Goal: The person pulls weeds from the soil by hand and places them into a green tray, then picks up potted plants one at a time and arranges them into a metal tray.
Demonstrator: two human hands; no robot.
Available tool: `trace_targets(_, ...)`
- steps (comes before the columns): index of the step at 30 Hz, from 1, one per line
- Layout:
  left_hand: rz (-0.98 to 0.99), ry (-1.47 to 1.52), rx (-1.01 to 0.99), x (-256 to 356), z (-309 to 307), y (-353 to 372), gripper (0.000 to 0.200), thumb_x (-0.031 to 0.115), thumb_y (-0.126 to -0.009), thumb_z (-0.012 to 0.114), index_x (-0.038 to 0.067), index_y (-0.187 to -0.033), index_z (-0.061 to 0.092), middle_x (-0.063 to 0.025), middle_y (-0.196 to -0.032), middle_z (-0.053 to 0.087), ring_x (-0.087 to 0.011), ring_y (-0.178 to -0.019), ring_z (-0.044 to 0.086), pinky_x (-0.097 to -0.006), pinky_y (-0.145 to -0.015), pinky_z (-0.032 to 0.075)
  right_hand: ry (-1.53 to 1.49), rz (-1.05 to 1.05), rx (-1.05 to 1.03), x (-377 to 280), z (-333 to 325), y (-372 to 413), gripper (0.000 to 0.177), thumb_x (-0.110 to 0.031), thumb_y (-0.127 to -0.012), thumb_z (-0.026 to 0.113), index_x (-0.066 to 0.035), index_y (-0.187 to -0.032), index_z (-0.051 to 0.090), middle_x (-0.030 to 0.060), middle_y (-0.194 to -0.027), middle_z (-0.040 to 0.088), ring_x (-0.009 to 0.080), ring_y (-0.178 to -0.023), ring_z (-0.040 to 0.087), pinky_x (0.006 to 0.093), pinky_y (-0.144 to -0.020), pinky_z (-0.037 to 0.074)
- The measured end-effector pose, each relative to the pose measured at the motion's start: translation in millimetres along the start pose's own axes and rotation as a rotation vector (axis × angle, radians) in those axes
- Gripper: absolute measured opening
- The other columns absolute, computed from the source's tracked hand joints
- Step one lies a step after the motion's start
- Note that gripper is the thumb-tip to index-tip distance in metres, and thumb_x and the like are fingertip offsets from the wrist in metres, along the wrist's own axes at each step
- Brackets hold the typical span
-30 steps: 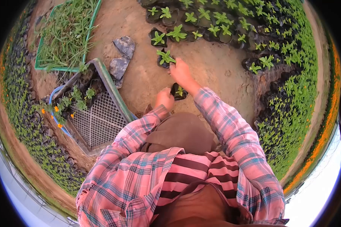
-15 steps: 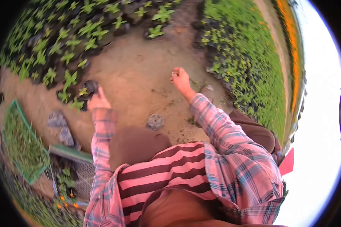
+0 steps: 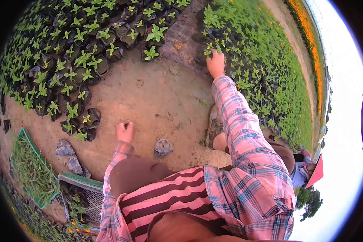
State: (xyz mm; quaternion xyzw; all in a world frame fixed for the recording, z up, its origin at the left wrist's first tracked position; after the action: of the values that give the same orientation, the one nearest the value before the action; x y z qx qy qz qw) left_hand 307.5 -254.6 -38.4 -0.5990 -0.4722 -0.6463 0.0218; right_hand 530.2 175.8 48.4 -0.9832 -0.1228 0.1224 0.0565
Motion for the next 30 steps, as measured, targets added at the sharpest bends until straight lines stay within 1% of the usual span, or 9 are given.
trace_targets(1, 0.232, -0.299, -0.009, -2.7, 5.0, 1.3, 0.027, 0.021, -0.081, 0.065, 0.001, -0.096, 0.056, -0.0151, -0.098, 0.051, -0.0269, -0.086, 0.056, -0.0356, -0.076, 0.047, 0.088, -0.057, -0.059, -7.7, -3.2, -3.7, 0.038, -0.017, -0.075, 0.064, -0.014, -0.113, 0.059, 0.0194, -0.105, 0.055, 0.0358, -0.096, 0.056, 0.0427, -0.082, 0.047)
trace_targets(4, 0.366, -0.620, -0.008, 28.9, 9.7, 16.7, 0.034, 0.022, -0.073, 0.070, -0.001, -0.095, 0.056, -0.0210, -0.100, 0.049, -0.0341, -0.092, 0.053, -0.0394, -0.079, 0.045, 0.128, -0.164, -0.078, -6.4, 7.8, -16.4, 0.028, -0.012, -0.078, 0.056, -0.013, -0.105, 0.060, 0.0184, -0.099, 0.057, 0.0359, -0.092, 0.059, 0.0445, -0.077, 0.049)
trace_targets(11, 0.321, -0.647, -0.055, 31.9, 10.9, 16.5, 0.040, 0.028, -0.072, 0.070, -0.001, -0.097, 0.055, -0.0250, -0.103, 0.046, -0.0399, -0.096, 0.050, -0.0444, -0.083, 0.043, 0.047, -0.599, -0.041, 14.2, 30.1, -46.1, 0.015, -0.007, -0.075, 0.050, -0.005, -0.087, 0.059, 0.0178, -0.087, 0.059, 0.0358, -0.086, 0.057, 0.0448, -0.074, 0.047)
trace_targets(16, 0.235, -0.681, -0.069, 46.0, 12.0, 19.2, 0.043, 0.030, -0.072, 0.069, -0.002, -0.097, 0.054, -0.0257, -0.102, 0.047, -0.0412, -0.098, 0.050, -0.0452, -0.084, 0.043, 0.102, -0.583, -0.220, -87.6, -17.0, 13.6, 0.009, -0.013, -0.077, 0.055, -0.007, -0.082, 0.059, 0.0152, -0.085, 0.060, 0.0348, -0.083, 0.059, 0.0442, -0.071, 0.048)
trace_targets(21, 0.237, -0.697, -0.103, 48.1, 8.4, 21.1, 0.045, 0.032, -0.075, 0.067, -0.003, -0.099, 0.054, -0.0275, -0.105, 0.048, -0.0420, -0.097, 0.051, -0.0459, -0.084, 0.044, -0.257, -0.773, -0.219, -191.2, -4.1, 77.4, 0.010, -0.013, -0.075, 0.056, -0.004, -0.080, 0.056, 0.0163, -0.083, 0.059, 0.0351, -0.082, 0.058, 0.0449, -0.071, 0.049)
trace_targets(23, 0.396, -0.808, -0.035, 40.4, 9.7, 14.7, 0.045, 0.033, -0.078, 0.065, -0.004, -0.101, 0.053, -0.0286, -0.106, 0.051, -0.0416, -0.098, 0.052, -0.0465, -0.085, 0.044, -0.206, -0.737, -0.368, -238.6, 12.9, 106.8, 0.017, -0.016, -0.073, 0.057, -0.002, -0.083, 0.058, 0.0171, -0.086, 0.060, 0.0364, -0.082, 0.058, 0.0455, -0.070, 0.047)
trace_targets(25, 0.211, -0.866, -0.016, 58.3, 10.3, 12.1, 0.045, 0.033, -0.079, 0.064, -0.005, -0.101, 0.053, -0.0280, -0.104, 0.054, -0.0404, -0.100, 0.053, -0.0463, -0.085, 0.044, -0.186, -0.680, -0.507, -282.0, 13.2, 137.2, 0.017, -0.016, -0.070, 0.056, -0.004, -0.081, 0.061, 0.0178, -0.085, 0.061, 0.0362, -0.080, 0.060, 0.0464, -0.068, 0.049)
trace_targets(28, 0.311, -0.892, 0.042, 48.6, 1.7, -4.0, 0.048, 0.032, -0.075, 0.070, -0.005, -0.100, 0.054, -0.0259, -0.100, 0.056, -0.0393, -0.098, 0.053, -0.0455, -0.084, 0.045, -0.290, -0.834, -0.449, -305.1, 46.2, 169.2, 0.013, -0.015, -0.076, 0.054, -0.004, -0.078, 0.060, 0.0170, -0.083, 0.062, 0.0343, -0.077, 0.061, 0.0438, -0.067, 0.051)
trace_targets(30, 0.340, -0.875, -0.002, 61.1, -7.2, -7.0, 0.049, 0.031, -0.072, 0.073, -0.005, -0.100, 0.054, -0.0256, -0.100, 0.055, -0.0394, -0.097, 0.053, -0.0453, -0.083, 0.045, -0.513, -0.672, -0.493, -302.3, 37.1, 170.7, 0.014, -0.018, -0.078, 0.057, -0.005, -0.082, 0.059, 0.0166, -0.088, 0.061, 0.0350, -0.084, 0.060, 0.0429, -0.074, 0.050)
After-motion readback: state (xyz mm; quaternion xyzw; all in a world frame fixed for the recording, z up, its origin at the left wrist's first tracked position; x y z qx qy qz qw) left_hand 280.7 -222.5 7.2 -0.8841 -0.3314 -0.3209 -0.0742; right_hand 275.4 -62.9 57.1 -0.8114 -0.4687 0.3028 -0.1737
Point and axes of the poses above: each hand's wrist, its own y-axis away from the middle knuckle, its own z-axis out of the palm, x = y × z, the point moved 1 cm from there along -y, towards the middle knuckle
